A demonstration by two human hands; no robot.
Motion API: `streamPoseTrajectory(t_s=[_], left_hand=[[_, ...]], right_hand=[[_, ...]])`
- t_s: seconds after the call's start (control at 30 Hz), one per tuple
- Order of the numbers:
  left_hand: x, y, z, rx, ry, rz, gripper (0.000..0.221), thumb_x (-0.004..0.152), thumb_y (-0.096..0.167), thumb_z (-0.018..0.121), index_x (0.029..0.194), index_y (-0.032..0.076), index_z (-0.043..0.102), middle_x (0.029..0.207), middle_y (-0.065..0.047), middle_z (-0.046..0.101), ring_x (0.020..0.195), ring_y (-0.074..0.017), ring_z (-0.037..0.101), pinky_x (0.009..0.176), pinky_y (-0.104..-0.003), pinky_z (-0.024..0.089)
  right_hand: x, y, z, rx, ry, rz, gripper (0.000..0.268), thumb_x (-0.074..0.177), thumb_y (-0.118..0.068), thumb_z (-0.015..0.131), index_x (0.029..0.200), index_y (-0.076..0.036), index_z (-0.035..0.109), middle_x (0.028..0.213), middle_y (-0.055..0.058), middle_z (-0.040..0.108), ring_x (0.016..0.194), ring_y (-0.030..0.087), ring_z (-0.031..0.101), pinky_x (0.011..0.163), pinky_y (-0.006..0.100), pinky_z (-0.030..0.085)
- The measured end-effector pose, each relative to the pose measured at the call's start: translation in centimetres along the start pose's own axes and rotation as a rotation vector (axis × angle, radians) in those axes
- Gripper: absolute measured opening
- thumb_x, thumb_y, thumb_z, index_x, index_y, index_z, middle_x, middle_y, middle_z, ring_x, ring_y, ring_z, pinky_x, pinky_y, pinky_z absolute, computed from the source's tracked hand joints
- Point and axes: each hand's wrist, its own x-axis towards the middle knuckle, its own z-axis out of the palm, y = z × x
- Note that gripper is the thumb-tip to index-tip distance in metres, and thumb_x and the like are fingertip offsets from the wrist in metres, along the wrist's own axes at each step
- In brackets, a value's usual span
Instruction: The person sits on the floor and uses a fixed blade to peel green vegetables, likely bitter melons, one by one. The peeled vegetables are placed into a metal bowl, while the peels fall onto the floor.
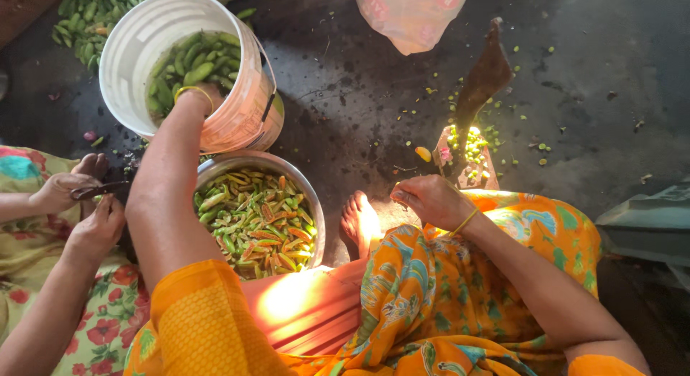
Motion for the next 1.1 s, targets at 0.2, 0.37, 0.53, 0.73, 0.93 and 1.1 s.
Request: streamPoseTrajectory(t_s=[0.2, 0.37, 0.53, 0.73, 0.93, 1.1], left_hand=[[0.8, 0.0, 1.1, -0.122, 0.113, 0.033, 0.074, 0.074, 0.037, 0.084, 0.134, 0.0, 0.061, 0.143, -0.027, 0.056, 0.129, -0.0422, 0.055, 0.106, -0.05, 0.045], [1.9, 0.1, 1.0, -0.084, 0.106, 0.075, 0.044, 0.087, 0.031, 0.074, 0.116, -0.001, 0.077, 0.128, -0.031, 0.069, 0.121, -0.0442, 0.065, 0.102, -0.051, 0.052], [1.7, -0.2, 1.2, -0.04, 0.009, 0.023, 0.045, 0.085, 0.031, 0.078, 0.114, -0.003, 0.076, 0.126, -0.03, 0.068, 0.118, -0.0434, 0.065, 0.1, -0.05, 0.052], [0.7, -0.8, 1.7, -0.052, 0.001, 0.006, 0.047, 0.084, 0.032, 0.079, 0.116, -0.002, 0.076, 0.127, -0.03, 0.068, 0.119, -0.0432, 0.065, 0.1, -0.049, 0.052], [0.9, -0.5, 1.5, -0.044, 0.013, 0.009, 0.049, 0.083, 0.033, 0.079, 0.118, -0.002, 0.075, 0.128, -0.03, 0.068, 0.12, -0.0431, 0.065, 0.101, -0.049, 0.052], [0.6, -1.3, 1.3, -0.036, 0.038, 0.01, 0.051, 0.082, 0.033, 0.08, 0.119, -0.001, 0.075, 0.128, -0.03, 0.068, 0.12, -0.043, 0.065, 0.101, -0.049, 0.052]], right_hand=[[0.0, 0.2, 0.3, -0.023, 0.048, -0.113, 0.019, 0.095, -0.022, 0.065, 0.099, -0.005, 0.073, 0.082, 0.015, 0.072, 0.079, 0.033, 0.07, 0.071, 0.043, 0.055], [0.0, 0.3, 0.1, -0.03, -0.013, -0.088, 0.018, 0.096, -0.021, 0.065, 0.096, -0.004, 0.072, 0.082, 0.015, 0.071, 0.078, 0.033, 0.07, 0.071, 0.043, 0.054], [0.0, 0.6, 0.4, 0.002, -0.019, -0.081, 0.018, 0.094, -0.021, 0.065, 0.093, -0.004, 0.072, 0.082, 0.014, 0.072, 0.076, 0.032, 0.071, 0.068, 0.043, 0.055], [0.0, 1.6, 0.9, -0.034, 0.017, -0.153, 0.018, 0.093, -0.021, 0.066, 0.092, -0.003, 0.072, 0.084, 0.014, 0.073, 0.08, 0.033, 0.071, 0.071, 0.043, 0.055], [-0.1, 2.8, 1.3, -0.053, 0.001, -0.145, 0.019, 0.093, -0.021, 0.066, 0.093, -0.003, 0.073, 0.085, 0.015, 0.072, 0.083, 0.035, 0.07, 0.074, 0.045, 0.055], [0.0, 3.1, 1.9, -0.046, -0.023, -0.118, 0.019, 0.092, -0.021, 0.065, 0.094, -0.004, 0.074, 0.087, 0.014, 0.073, 0.083, 0.035, 0.07, 0.075, 0.044, 0.055]])
